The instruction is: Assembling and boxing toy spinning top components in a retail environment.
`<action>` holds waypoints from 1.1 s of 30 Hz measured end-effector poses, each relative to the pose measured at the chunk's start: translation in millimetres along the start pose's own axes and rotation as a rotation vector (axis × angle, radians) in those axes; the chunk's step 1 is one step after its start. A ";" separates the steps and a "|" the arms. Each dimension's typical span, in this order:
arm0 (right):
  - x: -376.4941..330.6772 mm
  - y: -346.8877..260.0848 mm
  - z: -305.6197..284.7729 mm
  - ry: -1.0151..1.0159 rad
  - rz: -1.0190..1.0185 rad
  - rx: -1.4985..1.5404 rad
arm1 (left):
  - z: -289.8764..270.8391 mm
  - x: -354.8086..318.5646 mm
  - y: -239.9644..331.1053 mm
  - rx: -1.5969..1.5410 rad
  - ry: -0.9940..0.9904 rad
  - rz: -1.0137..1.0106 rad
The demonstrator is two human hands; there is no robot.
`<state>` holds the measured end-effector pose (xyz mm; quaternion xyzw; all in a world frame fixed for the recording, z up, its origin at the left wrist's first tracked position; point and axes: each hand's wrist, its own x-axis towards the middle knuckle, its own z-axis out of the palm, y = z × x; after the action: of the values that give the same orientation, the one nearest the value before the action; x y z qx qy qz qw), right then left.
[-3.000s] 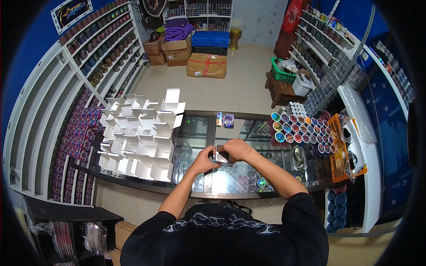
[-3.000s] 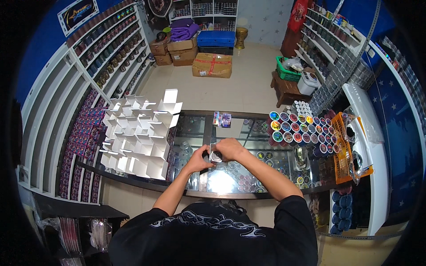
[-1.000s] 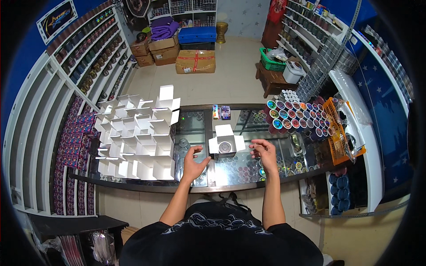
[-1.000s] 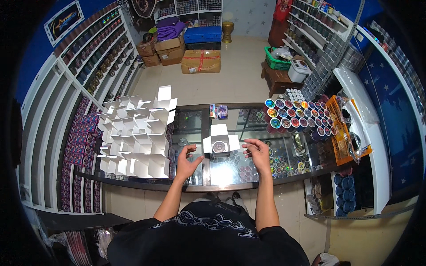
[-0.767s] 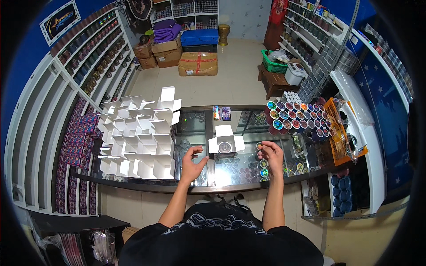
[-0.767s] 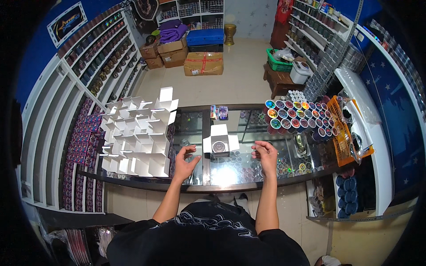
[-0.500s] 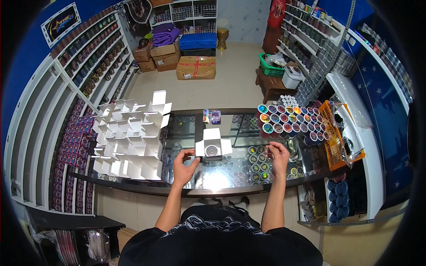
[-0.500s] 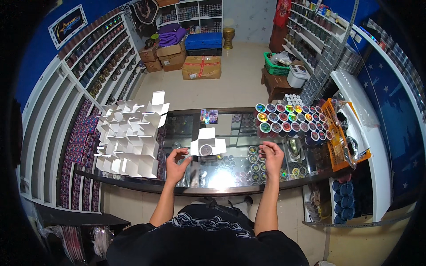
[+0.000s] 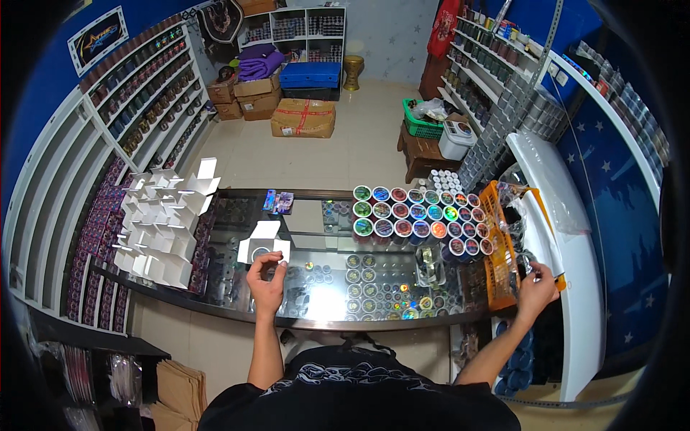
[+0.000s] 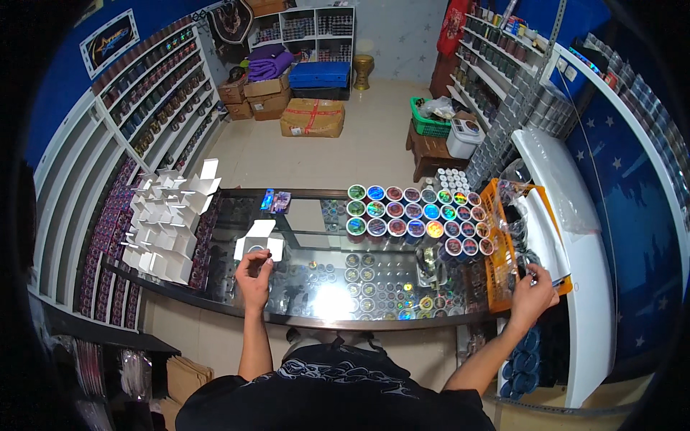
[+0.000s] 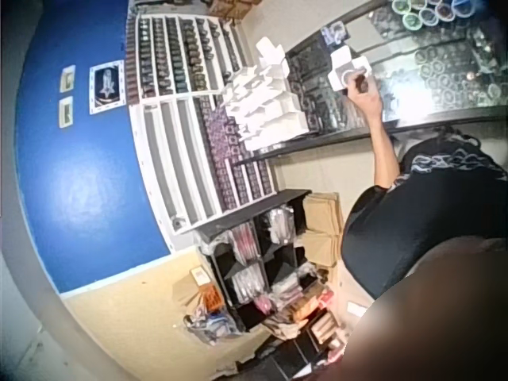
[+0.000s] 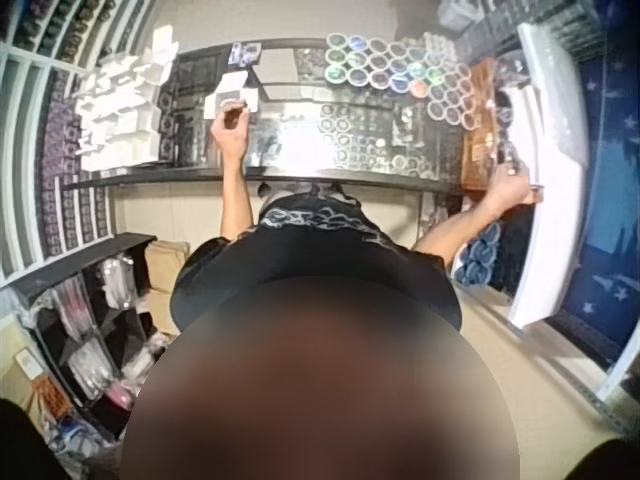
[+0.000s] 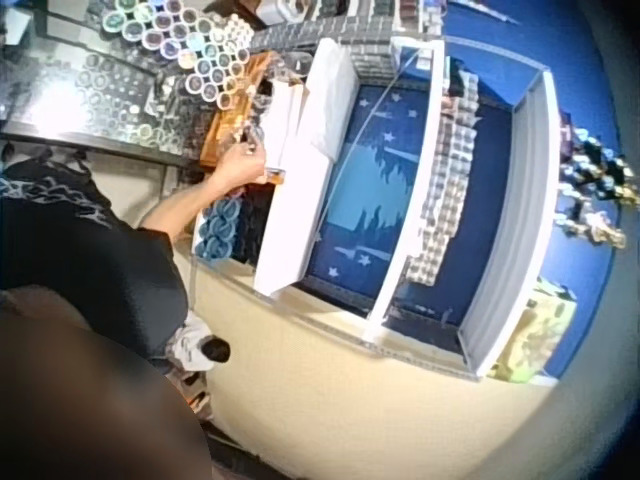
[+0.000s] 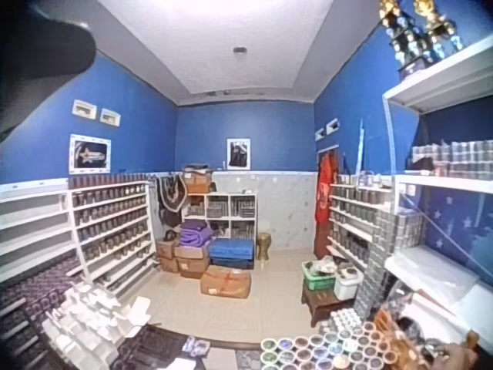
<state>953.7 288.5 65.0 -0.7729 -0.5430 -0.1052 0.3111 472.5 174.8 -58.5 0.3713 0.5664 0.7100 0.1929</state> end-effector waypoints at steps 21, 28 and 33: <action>20.1 52.2 1.2 -0.409 0.098 0.089 | 26.8 -11.3 10.0 0.001 0.059 0.047; 0.2 49.8 9.3 -0.271 -0.013 -0.010 | 14.7 -2.1 10.4 -0.027 0.067 0.041; 0.7 46.2 12.8 -0.369 0.061 0.051 | 9.7 1.9 11.2 -0.031 0.058 0.042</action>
<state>993.6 286.6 38.4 -0.7869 -0.5697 0.0617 0.2290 480.1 179.4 -46.4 0.3591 0.5527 0.7332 0.1673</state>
